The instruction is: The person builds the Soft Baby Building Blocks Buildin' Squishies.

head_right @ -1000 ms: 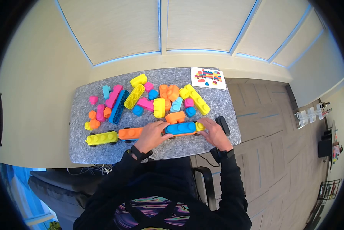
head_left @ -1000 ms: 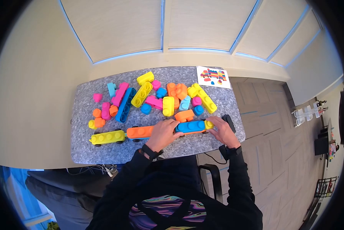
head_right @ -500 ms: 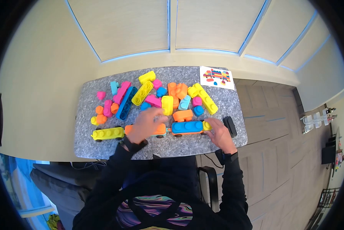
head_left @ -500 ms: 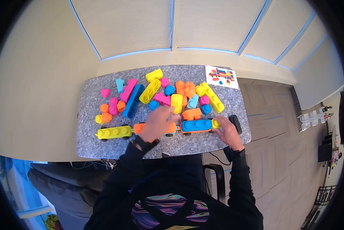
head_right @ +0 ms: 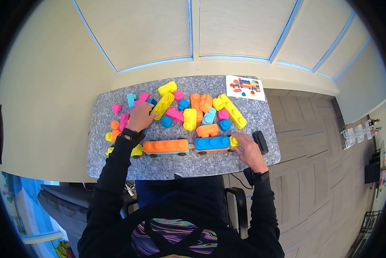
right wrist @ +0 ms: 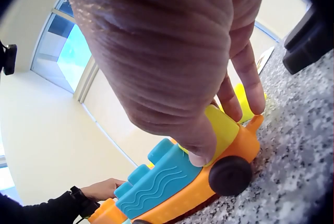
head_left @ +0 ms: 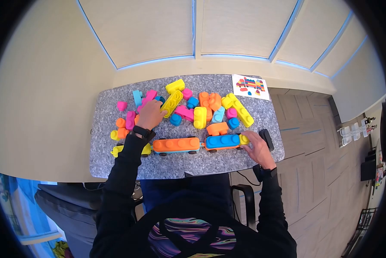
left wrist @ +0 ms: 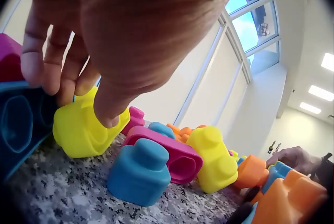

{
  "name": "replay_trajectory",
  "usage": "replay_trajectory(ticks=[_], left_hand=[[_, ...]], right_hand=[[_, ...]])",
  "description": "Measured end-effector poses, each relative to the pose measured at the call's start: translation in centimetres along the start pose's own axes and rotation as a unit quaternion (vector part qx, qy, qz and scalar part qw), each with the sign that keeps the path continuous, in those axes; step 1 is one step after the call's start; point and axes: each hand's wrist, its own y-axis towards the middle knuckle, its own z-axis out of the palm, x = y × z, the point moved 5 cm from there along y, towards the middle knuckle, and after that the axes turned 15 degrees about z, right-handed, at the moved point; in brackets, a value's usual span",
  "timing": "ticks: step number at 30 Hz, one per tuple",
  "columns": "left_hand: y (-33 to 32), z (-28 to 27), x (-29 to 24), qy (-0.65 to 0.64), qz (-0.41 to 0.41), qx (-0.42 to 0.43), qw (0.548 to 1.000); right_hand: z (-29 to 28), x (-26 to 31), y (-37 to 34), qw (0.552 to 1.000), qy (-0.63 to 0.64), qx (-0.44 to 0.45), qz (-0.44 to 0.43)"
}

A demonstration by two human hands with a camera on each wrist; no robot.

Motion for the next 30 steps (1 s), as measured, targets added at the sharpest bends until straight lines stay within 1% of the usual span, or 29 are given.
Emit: replay_trajectory(ticks=[2, 5, 8, 10, 11, 13, 14, 16, 17, 19, 20, 21, 22, 23, 24, 25, 26, 27, 28, 30], left_hand=[[0.3, 0.1, -0.6, 0.004, 0.008, 0.009, 1.0], [0.4, 0.5, -0.8, -0.002, -0.002, 0.019, 1.0], [0.8, 0.4, -0.9, 0.002, 0.005, -0.006, 1.0], [1.1, 0.4, -0.5, 0.002, -0.04, 0.003, 0.999], [1.2, 0.4, -0.4, 0.002, -0.04, 0.002, 0.999], [1.3, -0.1, -0.3, -0.019, -0.043, -0.05, 0.998], [1.3, -0.4, -0.2, -0.019, -0.043, -0.051, 0.998], [0.9, -1.3, 0.1, -0.103, -0.049, -0.101, 0.988], [0.7, -2.0, -0.3, -0.105, -0.047, -0.1, 0.988], [-0.1, -3.9, -1.5, -0.214, -0.011, -0.144, 0.966], [-0.6, -4.8, -2.2, -0.216, -0.01, -0.142, 0.966], [-1.2, -5.7, -3.2, -0.23, 0.011, -0.139, 0.963], [-1.9, -6.9, -4.2, -0.244, 0.032, -0.138, 0.959], [-2.6, -8.2, -5.6, -0.243, 0.033, -0.137, 0.96], [-3.3, -9.4, -7.3, -0.276, 0.013, -0.129, 0.952], [-4.1, -10.1, -8.6, -0.307, -0.007, -0.121, 0.944], [-4.8, -10.4, -9.5, -0.307, -0.007, -0.121, 0.944], [-5.6, -10.5, -10.4, -0.324, -0.001, -0.116, 0.939], [-6.3, -10.6, -11.2, -0.341, 0.005, -0.111, 0.934], [-7.6, -10.5, -12.2, -0.321, 0.001, -0.1, 0.942]], right_hand=[[-0.1, 0.1, 0.0, 1.0, -0.002, -0.001, 0.0], [-0.2, 0.2, 0.0, 1.0, -0.004, 0.003, 0.001], [-0.2, 0.2, 0.1, 1.0, -0.012, 0.005, 0.0], [-0.5, 0.6, 0.0, 1.0, -0.013, 0.006, -0.004], [-0.8, 0.9, 0.0, 1.0, -0.013, 0.006, -0.004], [-1.8, 2.2, -0.2, 0.997, -0.054, -0.03, -0.041], [-2.2, 2.7, -0.1, 0.997, -0.054, -0.03, -0.042], [-3.6, 3.7, 0.0, 0.989, -0.08, -0.116, -0.044], [-3.8, 4.3, 0.1, 0.989, -0.081, -0.116, -0.042], [-4.3, 5.4, 0.3, 0.988, -0.013, -0.154, -0.013], [-4.2, 6.4, 0.3, 0.988, -0.013, -0.155, -0.01], [-3.8, 7.0, 0.6, 0.99, 0.081, -0.108, 0.041], [-2.9, 7.5, 1.0, 0.979, 0.175, -0.06, 0.09], [-1.8, 8.1, 1.5, 0.972, 0.221, -0.044, 0.071], [-0.8, 8.8, 1.8, 0.971, 0.222, -0.043, 0.072], [0.6, 9.3, 2.2, 0.947, 0.307, 0.011, 0.095], [2.0, 9.9, 2.5, 0.912, 0.388, 0.065, 0.117], [3.5, 10.2, 2.9, 0.884, 0.44, 0.107, 0.112], [4.2, 10.7, 3.3, 0.885, 0.44, 0.108, 0.112], [6.2, 11.7, 4.0, 0.815, 0.525, 0.196, 0.148]])
